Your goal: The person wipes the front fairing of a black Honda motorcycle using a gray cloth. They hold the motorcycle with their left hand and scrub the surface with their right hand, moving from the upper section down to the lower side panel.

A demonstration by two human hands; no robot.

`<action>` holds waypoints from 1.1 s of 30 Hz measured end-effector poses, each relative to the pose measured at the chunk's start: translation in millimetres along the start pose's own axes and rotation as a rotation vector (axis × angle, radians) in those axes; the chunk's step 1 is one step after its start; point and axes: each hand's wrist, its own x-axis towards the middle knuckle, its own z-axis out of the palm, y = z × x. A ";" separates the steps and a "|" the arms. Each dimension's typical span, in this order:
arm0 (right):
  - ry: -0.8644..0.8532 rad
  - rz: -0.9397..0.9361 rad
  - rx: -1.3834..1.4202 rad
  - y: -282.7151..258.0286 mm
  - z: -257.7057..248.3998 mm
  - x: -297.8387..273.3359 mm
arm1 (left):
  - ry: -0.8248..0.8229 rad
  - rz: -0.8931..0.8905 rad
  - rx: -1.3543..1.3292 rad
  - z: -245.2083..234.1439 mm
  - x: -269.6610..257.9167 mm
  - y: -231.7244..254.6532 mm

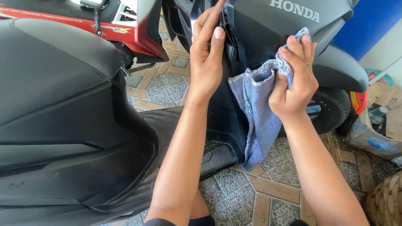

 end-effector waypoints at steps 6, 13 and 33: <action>0.005 0.000 0.005 1.6 0.9 0.1 | -0.021 -0.022 0.018 0.3 -1.0 -0.2; -0.015 -0.028 -0.005 1.5 2.7 -1.0 | 0.017 0.003 0.019 4.1 -6.0 -3.0; -0.204 0.027 -0.064 -27.3 8.9 12.6 | 0.119 -0.070 0.300 12.5 -24.3 26.9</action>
